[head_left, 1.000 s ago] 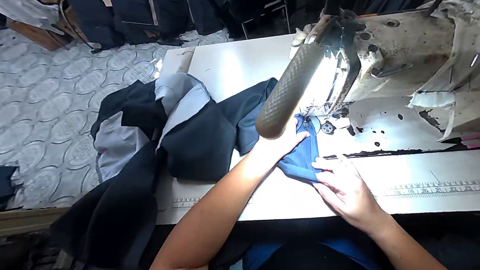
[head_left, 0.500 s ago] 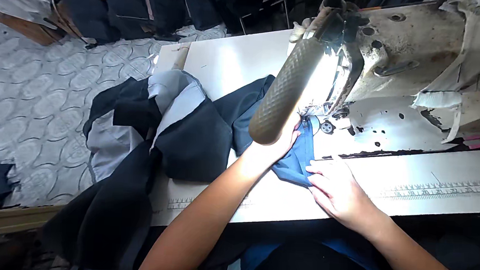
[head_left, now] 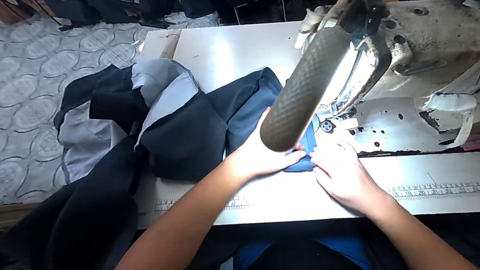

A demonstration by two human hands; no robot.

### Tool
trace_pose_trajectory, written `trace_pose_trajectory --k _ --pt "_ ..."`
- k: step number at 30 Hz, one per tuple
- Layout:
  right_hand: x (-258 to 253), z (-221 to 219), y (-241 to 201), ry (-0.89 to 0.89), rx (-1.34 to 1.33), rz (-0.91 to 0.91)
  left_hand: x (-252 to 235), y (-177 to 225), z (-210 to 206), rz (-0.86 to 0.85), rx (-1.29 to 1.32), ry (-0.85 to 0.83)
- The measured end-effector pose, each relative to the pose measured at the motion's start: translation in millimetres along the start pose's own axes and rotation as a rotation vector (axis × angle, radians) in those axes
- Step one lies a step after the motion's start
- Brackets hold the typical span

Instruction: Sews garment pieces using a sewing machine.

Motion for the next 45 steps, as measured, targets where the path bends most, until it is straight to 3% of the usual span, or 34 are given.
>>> trace_pose_trajectory --k 4,9,11,13,15,17,18,20,21,23,25,29,31,34,36,38,40,45 --pt "-24.0 0.6 9.6 -0.042 0.027 0.059 -11.6 -26.5 -1.5 0.012 -0.036 0.077" --pt "-39.8 2.0 21.5 -0.039 0.055 0.08 -23.7 -22.4 6.8 0.075 -0.069 0.136" --pt "-39.3 -4.8 32.4 -0.025 -0.019 0.048 -19.6 -14.9 2.4 0.071 -0.052 0.147" --pt "-37.8 -10.3 43.9 -0.045 -0.198 -0.039 -6.7 0.6 6.7 -0.059 -0.015 0.242" --pt "-35.6 -11.1 55.0 -0.029 -0.355 -0.155 6.1 13.2 24.3 -0.113 0.092 0.171" --pt "-35.5 -8.8 59.7 0.014 -0.487 -0.241 16.3 3.6 34.4 0.108 0.136 -0.036" --pt "-36.0 -7.5 59.8 0.042 -0.521 -0.27 17.8 -7.5 36.8 0.247 0.092 -0.027" --pt "-35.5 -5.3 58.1 0.059 -0.557 -0.344 9.8 -30.0 26.0 0.333 -0.02 0.186" --pt "-35.2 -3.8 57.2 0.065 -0.567 -0.386 -1.8 -46.7 8.0 0.267 -0.133 0.361" --pt "-34.9 -3.9 57.0 0.064 -0.594 -0.431 -19.0 -59.5 -8.5 0.187 -0.196 0.457" --pt "-36.3 -2.1 53.9 0.055 -0.592 -0.423 -17.8 -46.0 6.9 0.149 -0.124 0.412" --pt "-38.9 4.2 49.7 0.032 -0.488 -0.406 -15.0 -48.5 30.6 0.284 -0.103 0.22" --pt "-39.9 2.9 50.1 -0.009 -0.447 -0.401 -5.2 -43.1 33.7 0.183 0.042 0.189" --pt "-44.2 6.5 27.1 -0.065 -0.225 -0.176 21.1 24.9 45.0 -0.296 0.31 0.335" --pt "-34.4 7.7 2.0 0.049 -0.13 0.056 30.1 60.1 37.3 -0.507 0.357 0.37" --pt "-18.7 10.4 -16.1 0.245 -0.13 0.228 29.4 65.0 33.6 -0.558 0.348 0.414" --pt "-3.1 8.1 -26.9 0.339 -0.167 0.273 24.9 54.1 31.9 -0.48 0.252 0.414" --pt "30.2 -8.8 -31.6 0.336 -0.253 0.067 7.1 10.3 15.7 0.153 -0.159 0.165"
Point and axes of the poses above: each hand's wrist, its own x-axis away from the middle knuckle, its own z-axis out of the back of the hand, y = z × x, the point moved 6 cm from there along -x, towards the middle knuckle, and after that the axes turned 6 degrees about z, right-handed, at the moved point
